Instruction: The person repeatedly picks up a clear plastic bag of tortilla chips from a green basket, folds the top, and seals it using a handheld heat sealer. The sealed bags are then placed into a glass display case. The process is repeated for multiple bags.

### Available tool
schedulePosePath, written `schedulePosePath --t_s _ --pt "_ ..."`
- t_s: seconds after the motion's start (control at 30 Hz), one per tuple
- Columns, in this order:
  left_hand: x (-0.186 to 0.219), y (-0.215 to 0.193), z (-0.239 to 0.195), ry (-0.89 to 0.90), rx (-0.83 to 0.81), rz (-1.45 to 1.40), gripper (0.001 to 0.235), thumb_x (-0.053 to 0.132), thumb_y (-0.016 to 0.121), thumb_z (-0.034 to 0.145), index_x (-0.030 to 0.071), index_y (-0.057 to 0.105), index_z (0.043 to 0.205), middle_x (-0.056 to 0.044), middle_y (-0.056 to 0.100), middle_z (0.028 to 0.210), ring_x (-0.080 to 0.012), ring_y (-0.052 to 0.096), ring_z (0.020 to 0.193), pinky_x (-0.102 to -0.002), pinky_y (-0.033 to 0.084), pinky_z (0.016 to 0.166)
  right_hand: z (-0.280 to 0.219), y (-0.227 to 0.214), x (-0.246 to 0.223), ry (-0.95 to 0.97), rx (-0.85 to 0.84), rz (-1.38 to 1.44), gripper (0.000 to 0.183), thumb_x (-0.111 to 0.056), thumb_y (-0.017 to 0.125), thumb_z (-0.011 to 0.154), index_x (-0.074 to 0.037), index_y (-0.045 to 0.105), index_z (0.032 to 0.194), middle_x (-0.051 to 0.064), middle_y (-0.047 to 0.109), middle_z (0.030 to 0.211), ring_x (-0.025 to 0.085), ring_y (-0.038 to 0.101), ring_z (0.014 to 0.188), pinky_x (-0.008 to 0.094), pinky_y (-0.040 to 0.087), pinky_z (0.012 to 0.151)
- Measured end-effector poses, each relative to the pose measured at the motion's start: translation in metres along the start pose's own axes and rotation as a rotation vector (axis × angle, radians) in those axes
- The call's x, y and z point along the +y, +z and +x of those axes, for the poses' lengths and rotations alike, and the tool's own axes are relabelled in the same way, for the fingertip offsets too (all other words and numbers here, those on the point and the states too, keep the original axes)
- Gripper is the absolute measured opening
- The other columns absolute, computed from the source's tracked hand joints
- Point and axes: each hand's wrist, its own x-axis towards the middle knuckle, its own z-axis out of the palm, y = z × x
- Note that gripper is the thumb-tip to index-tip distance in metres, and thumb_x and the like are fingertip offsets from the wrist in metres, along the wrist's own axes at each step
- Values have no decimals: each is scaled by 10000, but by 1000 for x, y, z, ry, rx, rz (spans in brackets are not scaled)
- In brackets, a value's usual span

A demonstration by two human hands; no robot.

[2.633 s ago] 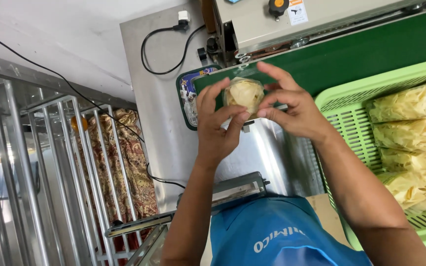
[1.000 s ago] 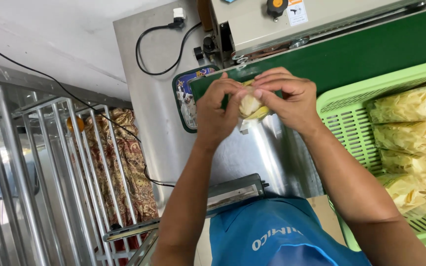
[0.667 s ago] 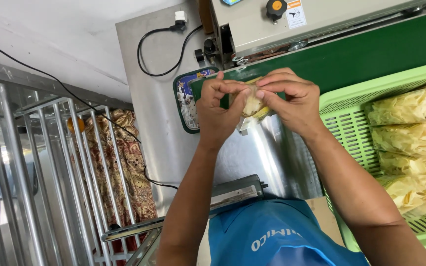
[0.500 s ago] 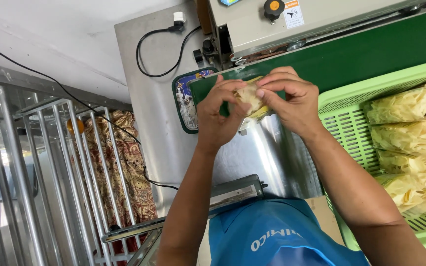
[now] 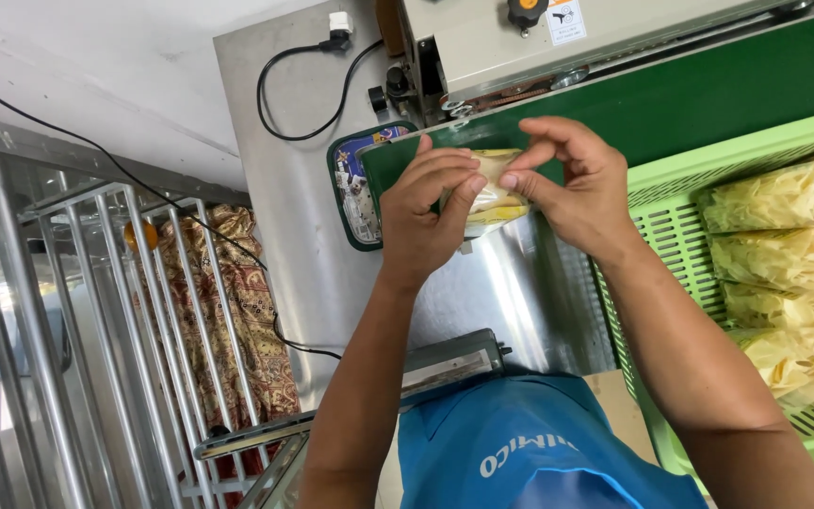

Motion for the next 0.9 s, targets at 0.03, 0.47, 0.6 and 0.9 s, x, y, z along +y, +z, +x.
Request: schedulePosePath --t_s 0.03,0.47,0.6,0.9 --pt "-1 -1 0 1 -1 1 92 139 775 956 47 781 959 -97 774 1032 -302 724 1098 -513 313 1241 1 0 2 -1 1 1 494 34 871 886 96 636 1316 124 730 911 163 592 984 361 471 1024" --pt "9 -9 13 74 -111 157 36 105 737 969 75 737 989 -86 746 933 -305 731 995 -526 328 1215 19 -13 -17 -203 -193 -108 85 60 760 977 36 783 1055 207 749 932 404 690 805 469 534 764" --pt "5 -11 14 56 -115 167 63 135 749 970 88 760 1012 -87 766 938 -309 748 963 -523 329 1212 20 -15 -17 -268 -198 -159 124 92 708 1011 51 777 1106 237 745 975 438 684 781 484 536 697" --pt "1 -19 15 138 -152 208 102 138 781 950 72 785 1027 -91 785 968 -293 765 965 -478 361 1189 20 -16 -11 -363 -196 -244 97 78 698 1024 43 787 1045 226 748 978 438 693 812 477 554 681"
